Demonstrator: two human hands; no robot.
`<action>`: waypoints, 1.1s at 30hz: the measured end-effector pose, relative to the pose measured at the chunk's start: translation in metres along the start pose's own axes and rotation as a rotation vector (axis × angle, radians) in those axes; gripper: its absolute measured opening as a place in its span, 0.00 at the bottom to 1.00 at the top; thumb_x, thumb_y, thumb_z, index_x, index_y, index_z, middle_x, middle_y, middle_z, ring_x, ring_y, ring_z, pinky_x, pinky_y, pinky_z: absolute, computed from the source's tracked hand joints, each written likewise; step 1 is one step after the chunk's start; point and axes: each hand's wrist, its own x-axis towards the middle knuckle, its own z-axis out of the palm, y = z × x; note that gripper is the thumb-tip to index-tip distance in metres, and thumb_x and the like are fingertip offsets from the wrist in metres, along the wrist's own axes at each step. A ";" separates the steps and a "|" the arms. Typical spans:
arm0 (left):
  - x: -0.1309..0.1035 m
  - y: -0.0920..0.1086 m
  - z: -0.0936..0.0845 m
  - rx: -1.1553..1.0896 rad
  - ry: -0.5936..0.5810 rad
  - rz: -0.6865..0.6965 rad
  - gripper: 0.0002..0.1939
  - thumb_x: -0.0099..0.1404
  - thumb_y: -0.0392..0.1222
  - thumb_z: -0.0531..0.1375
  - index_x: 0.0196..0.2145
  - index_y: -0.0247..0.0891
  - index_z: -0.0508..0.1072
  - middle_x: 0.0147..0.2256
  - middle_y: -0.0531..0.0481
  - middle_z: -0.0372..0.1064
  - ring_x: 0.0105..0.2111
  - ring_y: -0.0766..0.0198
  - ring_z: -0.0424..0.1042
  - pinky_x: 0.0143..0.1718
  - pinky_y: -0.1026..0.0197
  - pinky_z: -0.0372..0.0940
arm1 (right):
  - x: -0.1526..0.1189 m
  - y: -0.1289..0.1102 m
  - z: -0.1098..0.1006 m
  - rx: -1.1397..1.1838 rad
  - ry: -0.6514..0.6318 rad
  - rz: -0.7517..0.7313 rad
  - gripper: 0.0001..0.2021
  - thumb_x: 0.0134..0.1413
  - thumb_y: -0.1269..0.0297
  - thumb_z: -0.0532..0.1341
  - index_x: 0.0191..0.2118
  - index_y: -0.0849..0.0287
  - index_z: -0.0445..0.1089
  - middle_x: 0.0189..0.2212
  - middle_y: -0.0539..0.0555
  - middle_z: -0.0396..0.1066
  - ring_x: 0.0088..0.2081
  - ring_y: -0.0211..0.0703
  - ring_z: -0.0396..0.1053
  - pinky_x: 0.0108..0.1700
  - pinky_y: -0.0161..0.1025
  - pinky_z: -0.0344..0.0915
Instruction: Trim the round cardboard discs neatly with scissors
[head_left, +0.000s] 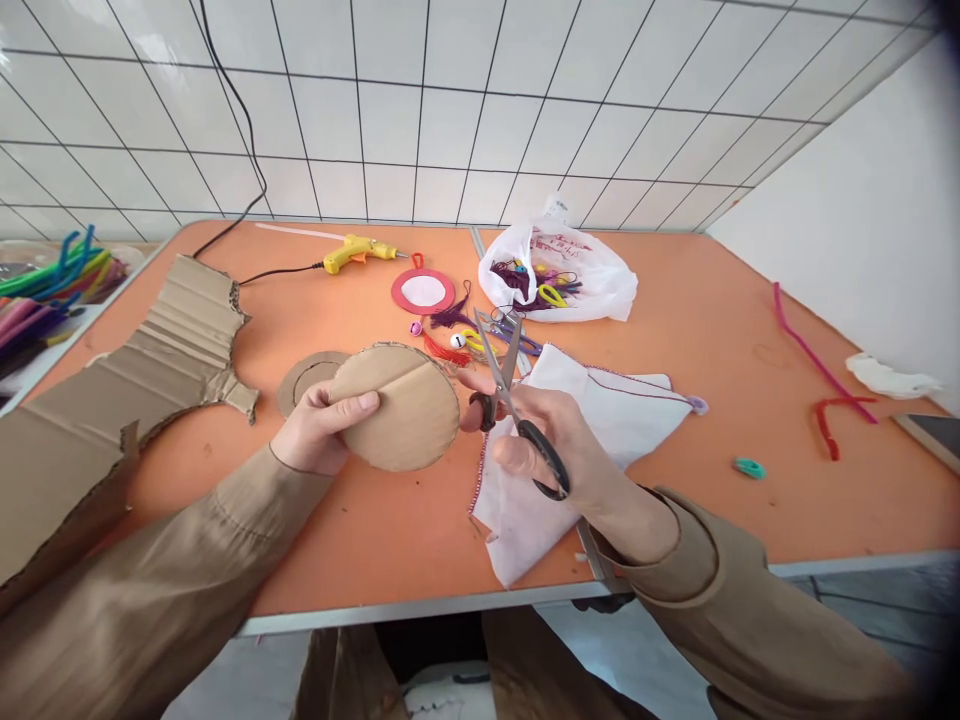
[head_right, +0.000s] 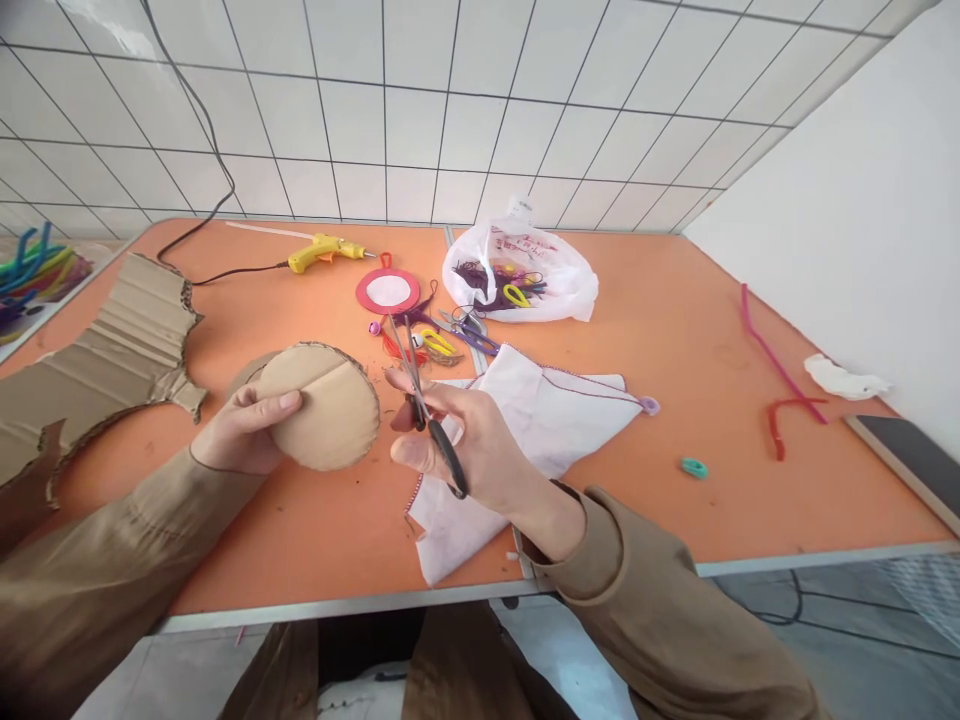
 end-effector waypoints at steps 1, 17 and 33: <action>0.000 0.000 0.000 -0.006 0.005 0.000 0.12 0.48 0.46 0.74 0.29 0.38 0.83 0.36 0.43 0.82 0.47 0.39 0.76 0.48 0.46 0.71 | 0.000 0.001 0.000 0.010 -0.014 0.011 0.28 0.50 0.35 0.63 0.37 0.59 0.74 0.32 0.57 0.73 0.39 0.52 0.71 0.42 0.47 0.64; 0.004 -0.009 -0.001 -0.109 -0.131 0.064 0.17 0.52 0.40 0.73 0.41 0.42 0.83 0.42 0.47 0.82 0.51 0.46 0.75 0.53 0.48 0.68 | -0.003 0.008 -0.001 -0.386 0.128 -0.245 0.27 0.51 0.57 0.71 0.57 0.55 0.70 0.41 0.57 0.71 0.45 0.54 0.70 0.47 0.52 0.67; 0.012 -0.013 -0.010 0.029 -0.287 0.188 0.13 0.51 0.39 0.75 0.36 0.45 0.85 0.35 0.50 0.83 0.37 0.54 0.81 0.41 0.58 0.74 | -0.004 0.004 -0.005 -0.764 0.128 -0.353 0.26 0.51 0.51 0.71 0.53 0.59 0.75 0.27 0.49 0.69 0.32 0.42 0.68 0.40 0.45 0.57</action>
